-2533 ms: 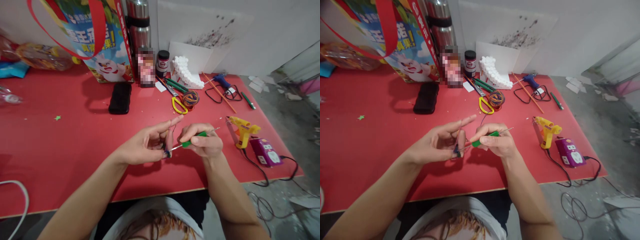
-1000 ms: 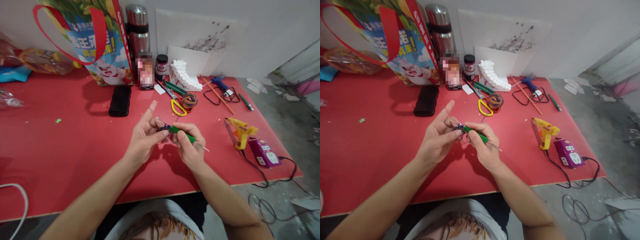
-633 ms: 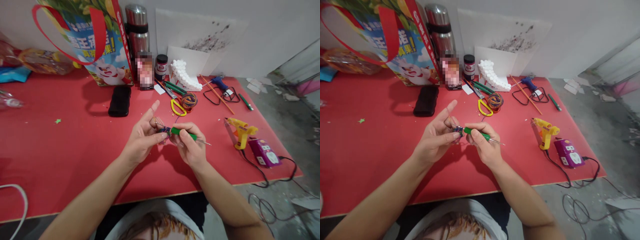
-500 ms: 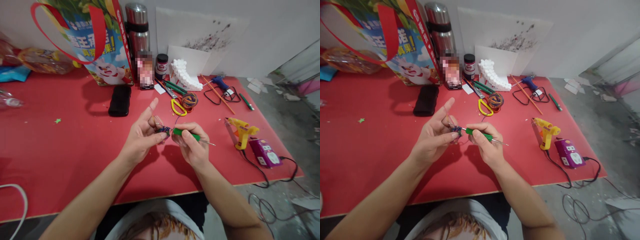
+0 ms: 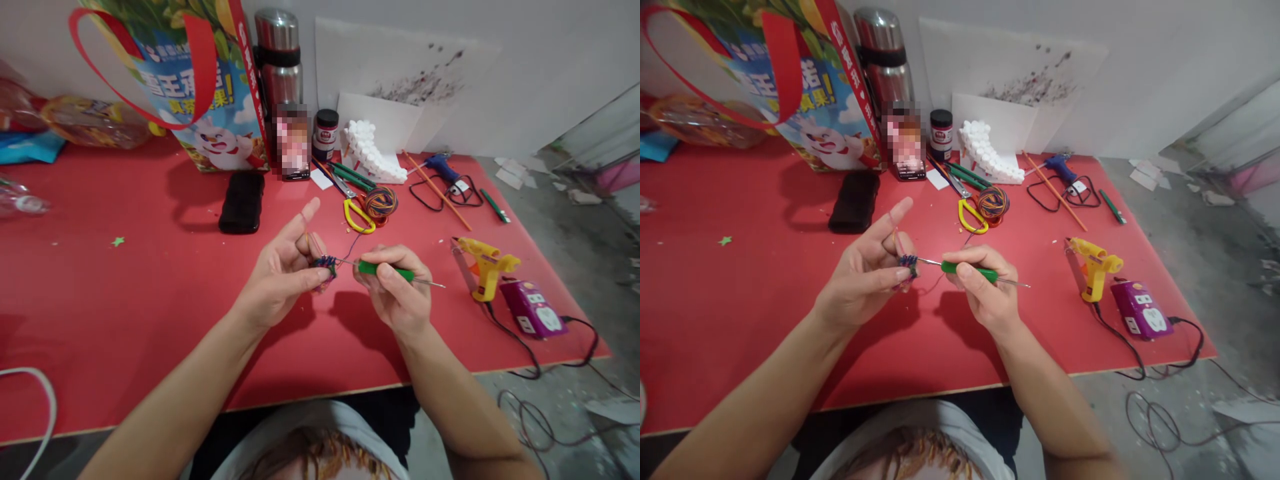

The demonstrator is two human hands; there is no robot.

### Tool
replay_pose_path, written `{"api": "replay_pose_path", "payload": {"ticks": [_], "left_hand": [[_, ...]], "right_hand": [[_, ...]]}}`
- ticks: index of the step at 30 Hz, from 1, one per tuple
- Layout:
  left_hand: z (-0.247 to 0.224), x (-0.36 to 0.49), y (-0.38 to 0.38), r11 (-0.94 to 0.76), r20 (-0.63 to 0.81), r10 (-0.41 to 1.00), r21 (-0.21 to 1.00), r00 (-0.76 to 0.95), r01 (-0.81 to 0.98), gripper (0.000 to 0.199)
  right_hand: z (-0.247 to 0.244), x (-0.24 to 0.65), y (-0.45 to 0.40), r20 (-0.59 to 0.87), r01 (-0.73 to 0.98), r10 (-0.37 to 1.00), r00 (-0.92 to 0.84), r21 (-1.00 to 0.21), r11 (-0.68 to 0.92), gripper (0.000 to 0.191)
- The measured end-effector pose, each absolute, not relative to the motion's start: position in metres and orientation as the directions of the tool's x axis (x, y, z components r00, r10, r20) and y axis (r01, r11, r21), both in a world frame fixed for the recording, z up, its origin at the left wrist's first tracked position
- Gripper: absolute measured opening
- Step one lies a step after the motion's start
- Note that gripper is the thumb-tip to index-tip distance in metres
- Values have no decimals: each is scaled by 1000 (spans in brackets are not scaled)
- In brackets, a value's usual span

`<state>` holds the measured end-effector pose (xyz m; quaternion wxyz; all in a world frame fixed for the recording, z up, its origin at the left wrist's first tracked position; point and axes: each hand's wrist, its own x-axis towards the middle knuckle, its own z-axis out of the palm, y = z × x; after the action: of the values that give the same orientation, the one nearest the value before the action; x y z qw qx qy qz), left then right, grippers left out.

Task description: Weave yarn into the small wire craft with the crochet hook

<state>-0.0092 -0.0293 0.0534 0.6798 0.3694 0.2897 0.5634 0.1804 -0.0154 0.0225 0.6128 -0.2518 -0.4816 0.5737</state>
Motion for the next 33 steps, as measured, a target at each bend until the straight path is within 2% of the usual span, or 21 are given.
{"api": "replay_pose_path", "payload": {"ticks": [16, 26, 33], "left_hand": [[50, -16, -29, 72, 91, 951, 863, 294, -500, 92], [51, -24, -29, 46, 101, 928, 924, 358, -379, 87], [58, -23, -29, 9, 119, 907, 954, 404, -301, 87]], "right_hand": [[22, 196, -11, 392, -432, 900, -192, -857, 281, 14], [27, 205, -9, 470, -352, 849, -243, -858, 374, 17], [27, 213, -8, 471, -332, 829, -302, -867, 371, 16]]}}
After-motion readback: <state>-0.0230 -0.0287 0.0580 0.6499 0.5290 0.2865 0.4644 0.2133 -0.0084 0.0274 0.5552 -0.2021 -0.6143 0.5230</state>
